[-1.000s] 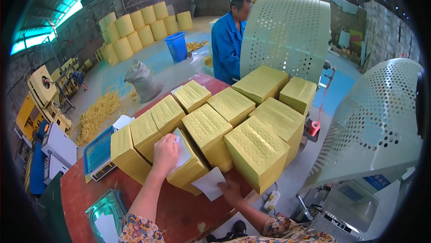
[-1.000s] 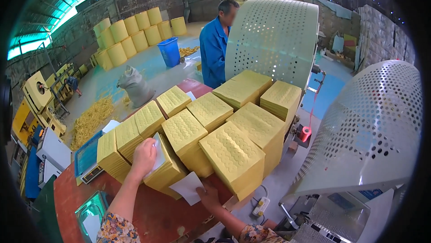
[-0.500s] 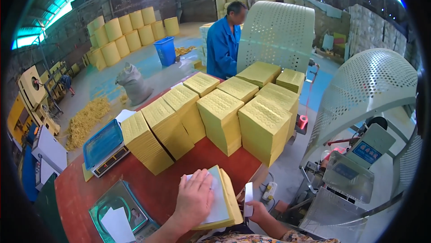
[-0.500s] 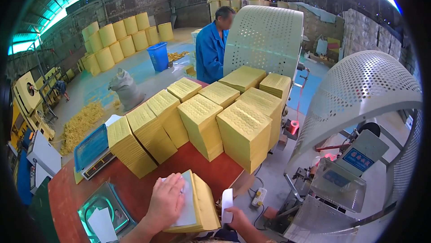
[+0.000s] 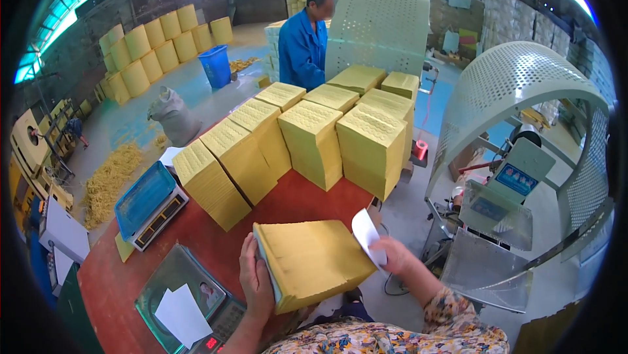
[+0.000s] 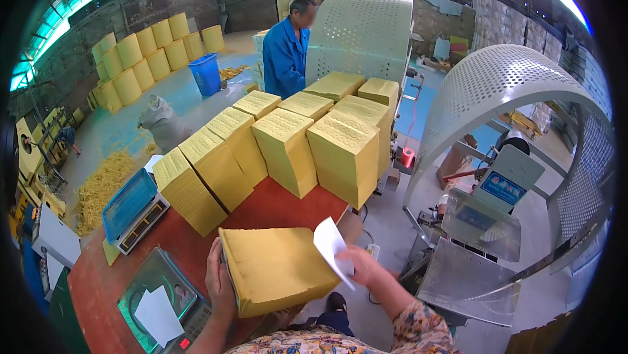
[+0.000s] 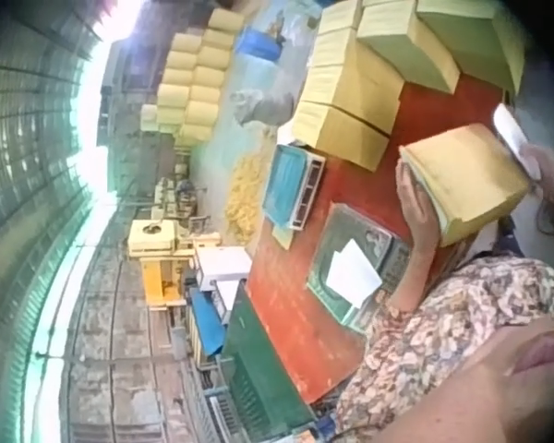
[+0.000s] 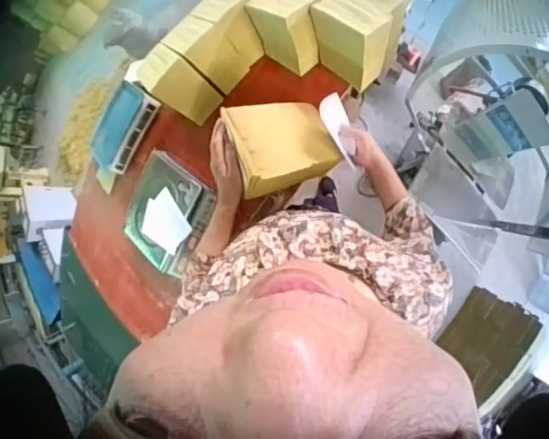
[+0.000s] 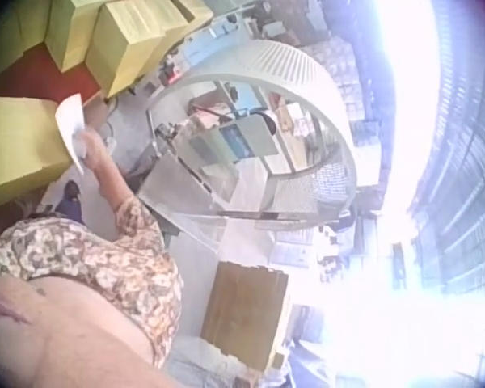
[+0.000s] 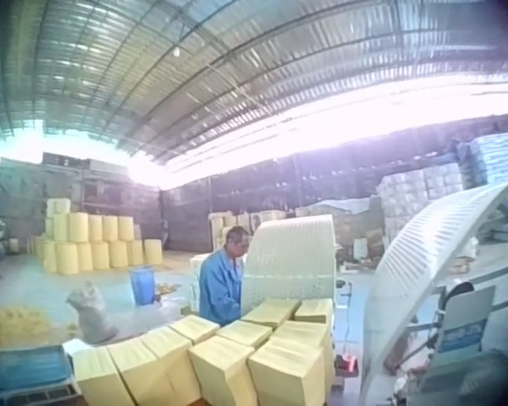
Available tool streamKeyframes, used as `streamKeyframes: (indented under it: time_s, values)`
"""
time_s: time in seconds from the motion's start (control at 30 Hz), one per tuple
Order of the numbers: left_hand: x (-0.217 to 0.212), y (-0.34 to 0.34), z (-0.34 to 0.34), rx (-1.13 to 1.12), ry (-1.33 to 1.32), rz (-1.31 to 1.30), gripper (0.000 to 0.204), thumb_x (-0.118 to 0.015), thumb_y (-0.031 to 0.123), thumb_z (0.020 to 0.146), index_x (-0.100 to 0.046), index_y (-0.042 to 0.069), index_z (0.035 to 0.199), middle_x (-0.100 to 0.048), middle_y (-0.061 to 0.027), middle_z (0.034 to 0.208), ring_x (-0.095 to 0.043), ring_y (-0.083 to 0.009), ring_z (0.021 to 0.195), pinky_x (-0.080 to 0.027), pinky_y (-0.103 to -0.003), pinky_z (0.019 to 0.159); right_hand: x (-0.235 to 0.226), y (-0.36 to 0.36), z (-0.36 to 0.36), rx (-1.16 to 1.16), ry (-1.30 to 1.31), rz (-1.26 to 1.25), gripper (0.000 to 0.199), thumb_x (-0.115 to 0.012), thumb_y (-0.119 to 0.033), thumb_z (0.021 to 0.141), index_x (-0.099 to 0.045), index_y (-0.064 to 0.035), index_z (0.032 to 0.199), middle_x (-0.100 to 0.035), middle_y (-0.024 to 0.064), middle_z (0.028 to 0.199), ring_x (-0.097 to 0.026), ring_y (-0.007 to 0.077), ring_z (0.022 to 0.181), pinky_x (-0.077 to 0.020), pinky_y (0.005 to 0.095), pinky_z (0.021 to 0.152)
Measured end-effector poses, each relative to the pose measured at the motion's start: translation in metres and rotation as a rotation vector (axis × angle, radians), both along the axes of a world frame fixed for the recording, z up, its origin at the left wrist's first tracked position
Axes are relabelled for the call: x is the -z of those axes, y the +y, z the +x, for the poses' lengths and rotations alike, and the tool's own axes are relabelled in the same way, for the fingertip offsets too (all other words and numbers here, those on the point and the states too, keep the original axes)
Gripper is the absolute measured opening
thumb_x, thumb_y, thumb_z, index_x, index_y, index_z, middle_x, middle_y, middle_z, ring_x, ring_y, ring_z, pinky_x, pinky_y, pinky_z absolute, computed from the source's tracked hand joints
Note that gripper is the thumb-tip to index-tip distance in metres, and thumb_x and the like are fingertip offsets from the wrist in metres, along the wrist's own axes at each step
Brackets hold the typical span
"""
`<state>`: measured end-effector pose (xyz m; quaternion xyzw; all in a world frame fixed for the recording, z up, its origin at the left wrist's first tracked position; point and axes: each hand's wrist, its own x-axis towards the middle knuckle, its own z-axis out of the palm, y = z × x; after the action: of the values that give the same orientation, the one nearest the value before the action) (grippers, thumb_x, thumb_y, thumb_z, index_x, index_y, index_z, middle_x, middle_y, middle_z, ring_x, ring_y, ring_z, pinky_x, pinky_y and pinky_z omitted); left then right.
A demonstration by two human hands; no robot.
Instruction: Weighing and bundling stacks of yellow paper sheets using a strapping machine.
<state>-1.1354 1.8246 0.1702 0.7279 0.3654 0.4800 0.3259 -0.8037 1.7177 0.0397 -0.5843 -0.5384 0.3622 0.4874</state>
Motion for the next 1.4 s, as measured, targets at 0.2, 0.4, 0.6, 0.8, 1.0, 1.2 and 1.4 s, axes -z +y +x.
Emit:
streamKeyframes:
  time_s: [0.2, 0.4, 0.6, 0.8, 1.0, 1.2, 1.4]
  values:
    - [0.073, -0.012, -0.003, -0.117, -0.143, 0.001, 0.043, -0.035, 0.015, 0.101, -0.043, 0.000, 0.141, -0.038, -0.0193, 0.149, -0.030, -0.0330, 0.142, -0.022, -0.042, 0.117, -0.057, 0.029, -0.001, 0.127, 0.942, -0.392, 0.032, -0.066, -0.012, 0.080, -0.060, 0.0002, 0.109, -0.066, 0.0103, 0.102, -0.065, 0.0241, 0.095, -0.0512, 0.0376, 0.085]
    - [0.119, -0.010, -0.019, -0.107, 0.029, -0.069, 0.051, -0.033, 0.032, 0.104, -0.039, 0.002, 0.145, -0.041, -0.0164, 0.147, -0.036, -0.0333, 0.135, -0.025, -0.044, 0.113, -0.015, 0.027, 0.024, -0.017, 0.803, -0.258, 0.037, -0.063, -0.018, 0.083, -0.057, 0.0001, 0.115, -0.065, 0.0112, 0.103, -0.065, 0.0249, 0.094, -0.0512, 0.0400, 0.087]
    - [0.122, -0.012, -0.024, -0.045, -0.082, -0.301, 0.053, -0.034, 0.035, 0.104, -0.039, 0.001, 0.144, -0.045, -0.0172, 0.142, -0.047, -0.0296, 0.122, -0.035, -0.041, 0.106, 0.084, 0.041, 0.046, 0.058, 0.751, -0.202, 0.039, -0.062, -0.018, 0.083, -0.058, 0.0009, 0.116, -0.066, 0.0121, 0.104, -0.065, 0.0221, 0.095, -0.0527, 0.0378, 0.084]
    - [0.105, -0.004, -0.039, 0.136, -0.619, -0.835, 0.053, -0.032, 0.043, 0.105, -0.044, 0.005, 0.140, -0.052, -0.0100, 0.138, -0.050, -0.0226, 0.126, -0.040, -0.036, 0.104, 0.044, 0.056, 0.006, 0.071, 1.014, -0.168, 0.030, -0.058, -0.010, 0.082, -0.060, -0.0027, 0.111, -0.066, 0.0075, 0.098, -0.066, 0.0184, 0.089, -0.0548, 0.0325, 0.077]
    - [0.091, 0.001, -0.032, 0.178, -0.490, -0.826, 0.055, -0.037, 0.041, 0.104, -0.040, 0.002, 0.142, -0.049, -0.0100, 0.138, -0.048, -0.0216, 0.127, -0.035, -0.036, 0.108, 0.002, 0.051, 0.003, -0.116, 1.241, -0.216, 0.057, -0.061, -0.010, 0.089, -0.041, 0.0008, 0.142, -0.059, 0.0127, 0.129, -0.063, 0.0208, 0.111, -0.0524, 0.0341, 0.095]
    - [0.082, -0.007, -0.038, 0.142, -0.356, -0.782, 0.060, -0.048, 0.036, 0.101, -0.033, 0.000, 0.146, -0.045, -0.0126, 0.141, -0.044, -0.0215, 0.129, -0.035, -0.036, 0.108, -0.012, 0.046, -0.013, 0.070, 0.949, -0.325, 0.060, -0.063, -0.009, 0.087, -0.040, 0.0029, 0.141, -0.057, 0.0136, 0.131, -0.060, 0.0220, 0.114, -0.0511, 0.0369, 0.095]
    - [0.080, -0.011, -0.036, 0.120, -0.346, -0.757, 0.062, -0.051, 0.035, 0.099, -0.032, -0.001, 0.146, -0.045, -0.0126, 0.142, -0.044, -0.0216, 0.129, -0.034, -0.036, 0.109, -0.022, 0.044, -0.016, 0.238, 0.798, -0.414, 0.065, -0.067, -0.011, 0.083, -0.040, 0.0043, 0.141, -0.053, 0.0155, 0.134, -0.056, 0.0252, 0.119, -0.0471, 0.0373, 0.098]
